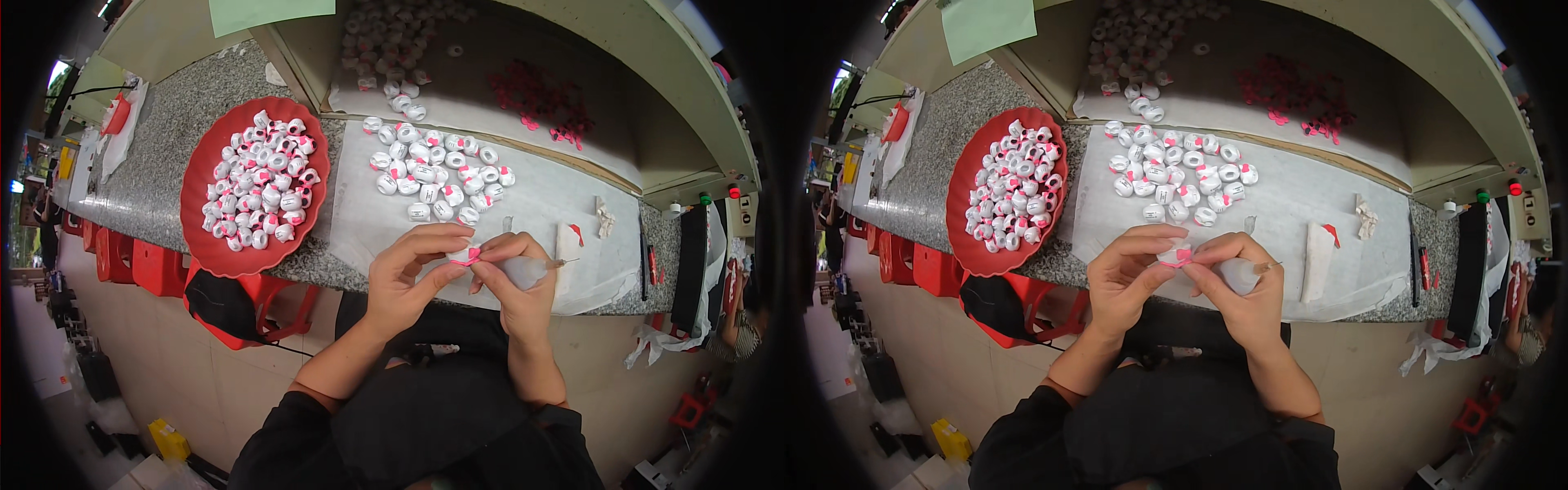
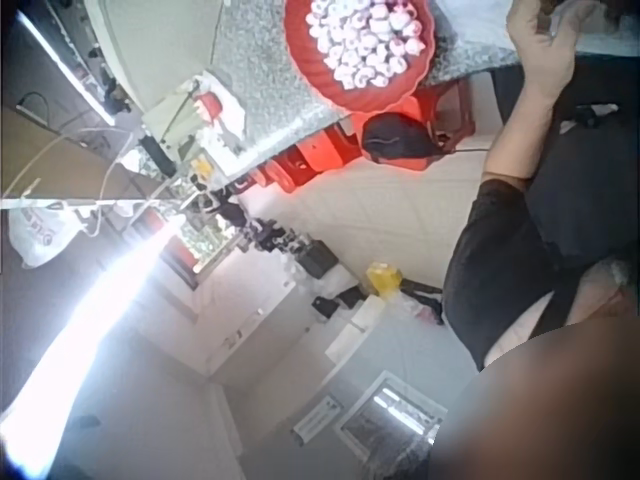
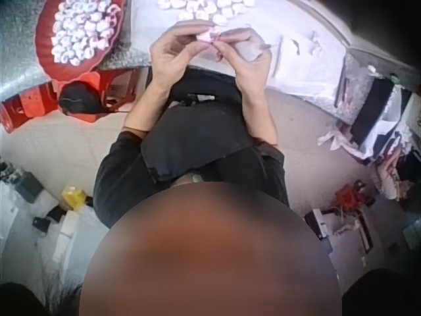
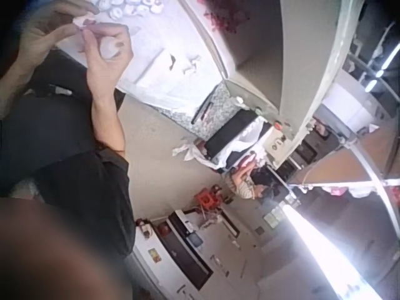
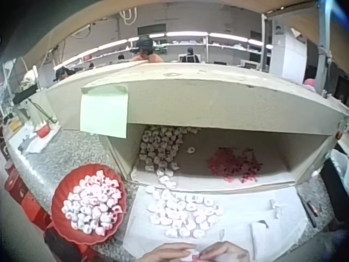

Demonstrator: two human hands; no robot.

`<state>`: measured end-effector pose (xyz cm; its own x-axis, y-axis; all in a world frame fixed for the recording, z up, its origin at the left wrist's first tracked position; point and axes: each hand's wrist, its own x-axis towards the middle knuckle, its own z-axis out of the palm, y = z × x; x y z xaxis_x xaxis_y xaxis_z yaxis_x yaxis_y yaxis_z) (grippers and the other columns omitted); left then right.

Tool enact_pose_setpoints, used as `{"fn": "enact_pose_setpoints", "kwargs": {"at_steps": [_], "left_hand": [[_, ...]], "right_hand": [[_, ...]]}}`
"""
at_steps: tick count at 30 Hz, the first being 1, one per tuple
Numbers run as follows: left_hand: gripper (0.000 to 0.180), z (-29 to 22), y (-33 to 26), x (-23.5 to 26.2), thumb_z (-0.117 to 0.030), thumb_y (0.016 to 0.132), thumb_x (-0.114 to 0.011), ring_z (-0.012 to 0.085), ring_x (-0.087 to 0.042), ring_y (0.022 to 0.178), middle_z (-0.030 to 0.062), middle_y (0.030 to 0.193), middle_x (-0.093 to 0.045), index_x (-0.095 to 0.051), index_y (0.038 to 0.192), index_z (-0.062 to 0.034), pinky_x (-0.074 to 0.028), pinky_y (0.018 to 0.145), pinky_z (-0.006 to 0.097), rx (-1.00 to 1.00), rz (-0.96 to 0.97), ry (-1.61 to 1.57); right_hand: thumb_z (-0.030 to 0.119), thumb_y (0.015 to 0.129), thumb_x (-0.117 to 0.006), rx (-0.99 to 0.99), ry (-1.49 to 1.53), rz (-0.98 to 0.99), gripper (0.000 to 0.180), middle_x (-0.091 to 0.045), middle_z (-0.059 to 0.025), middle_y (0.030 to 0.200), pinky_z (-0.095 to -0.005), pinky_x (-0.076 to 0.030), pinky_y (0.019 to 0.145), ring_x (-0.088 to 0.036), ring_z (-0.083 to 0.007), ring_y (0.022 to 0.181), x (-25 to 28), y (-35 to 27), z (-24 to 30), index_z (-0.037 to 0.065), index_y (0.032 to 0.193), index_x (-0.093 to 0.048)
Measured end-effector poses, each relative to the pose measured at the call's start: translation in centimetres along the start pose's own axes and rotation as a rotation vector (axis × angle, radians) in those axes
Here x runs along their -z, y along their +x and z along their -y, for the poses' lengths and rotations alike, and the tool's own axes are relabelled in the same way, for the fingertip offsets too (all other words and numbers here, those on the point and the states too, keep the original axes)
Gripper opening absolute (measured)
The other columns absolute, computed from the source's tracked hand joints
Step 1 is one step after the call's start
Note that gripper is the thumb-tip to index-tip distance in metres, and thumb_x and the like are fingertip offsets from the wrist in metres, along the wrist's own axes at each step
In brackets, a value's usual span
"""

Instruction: Apply adhesive to small ceramic heart pieces and join them together or place them on a tray.

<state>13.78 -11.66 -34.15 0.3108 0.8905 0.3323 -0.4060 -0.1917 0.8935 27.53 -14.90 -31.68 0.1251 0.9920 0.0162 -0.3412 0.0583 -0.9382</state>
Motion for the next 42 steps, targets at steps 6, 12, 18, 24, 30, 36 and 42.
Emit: {"fn": "enact_pose_setpoints", "kwargs": {"at_steps": [6,12,18,24,30,36,42], "left_hand": [[0.025,-0.8,-0.3,0.1,0.004,0.075,-0.054,0.0199,-0.049,0.098,0.0155,0.105,-0.050,-0.050,0.099,0.0041,-0.041,0.084,0.029,0.237,-0.007,-0.274],[0.025,-0.1,-0.6,0.1,0.004,0.074,-0.055,0.0223,-0.050,0.098,0.0166,0.105,-0.052,-0.051,0.098,0.0036,-0.040,0.083,0.031,0.137,0.089,-0.244],[0.022,0.1,-0.8,-0.2,0.003,0.072,-0.056,0.0233,-0.051,0.097,0.0165,0.100,-0.054,-0.054,0.093,0.0014,-0.039,0.084,0.032,0.050,0.077,-0.204],[0.023,-0.3,-0.6,-0.5,0.001,0.073,-0.056,0.0218,-0.050,0.097,0.0154,0.100,-0.054,-0.053,0.096,0.0015,-0.038,0.085,0.032,0.109,0.079,-0.200],[0.026,-0.2,-0.7,-0.3,0.004,0.074,-0.053,0.0203,-0.049,0.099,0.0147,0.103,-0.053,-0.051,0.099,0.0018,-0.037,0.085,0.030,0.109,0.104,-0.187],[0.027,-0.2,-0.7,-0.3,0.006,0.072,-0.052,0.0189,-0.049,0.099,0.0139,0.104,-0.052,-0.051,0.099,0.0019,-0.037,0.085,0.029,0.073,0.101,-0.167],[0.022,-0.3,-0.9,-0.8,0.002,0.072,-0.056,0.0224,-0.051,0.094,0.0174,0.099,-0.053,-0.051,0.093,0.0001,-0.034,0.088,0.037,0.166,0.031,-0.323]], "right_hand": [[-0.010,0.064,-0.059,-0.025,-0.046,0.068,0.029,-0.052,-0.0123,0.076,-0.0221,-0.046,0.046,-0.052,-0.0138,0.060,0.1,-0.2,1.1,-0.003,0.090,-0.047],[-0.010,0.065,-0.060,-0.011,-0.012,0.185,0.028,-0.053,-0.0160,0.079,-0.0257,-0.049,0.048,-0.057,-0.0182,0.062,0.8,-0.4,0.1,-0.006,0.090,-0.048],[-0.006,0.068,-0.061,-0.026,0.089,0.129,0.020,-0.056,-0.0105,0.074,-0.0228,-0.048,0.051,-0.057,-0.0150,0.061,0.1,-1.0,0.2,-0.004,0.086,-0.054],[-0.005,0.069,-0.061,-0.010,0.095,0.075,0.019,-0.056,-0.0111,0.073,-0.0228,-0.048,0.050,-0.057,-0.0153,0.060,0.2,-1.0,0.2,-0.004,0.085,-0.053],[-0.006,0.070,-0.059,-0.036,0.041,0.093,0.021,-0.057,-0.0116,0.074,-0.0225,-0.048,0.052,-0.057,-0.0144,0.060,0.1,-0.9,0.7,-0.005,0.089,-0.052],[-0.008,0.069,-0.057,-0.036,0.101,0.106,0.024,-0.057,-0.0116,0.075,-0.0230,-0.048,0.054,-0.057,-0.0141,0.061,0.2,-1.0,0.2,-0.006,0.092,-0.052],[-0.008,0.069,-0.057,-0.068,0.071,0.065,0.021,-0.057,-0.0131,0.074,-0.0246,-0.048,0.053,-0.057,-0.0156,0.060,-0.1,-1.2,0.4,-0.006,0.089,-0.052]]}}
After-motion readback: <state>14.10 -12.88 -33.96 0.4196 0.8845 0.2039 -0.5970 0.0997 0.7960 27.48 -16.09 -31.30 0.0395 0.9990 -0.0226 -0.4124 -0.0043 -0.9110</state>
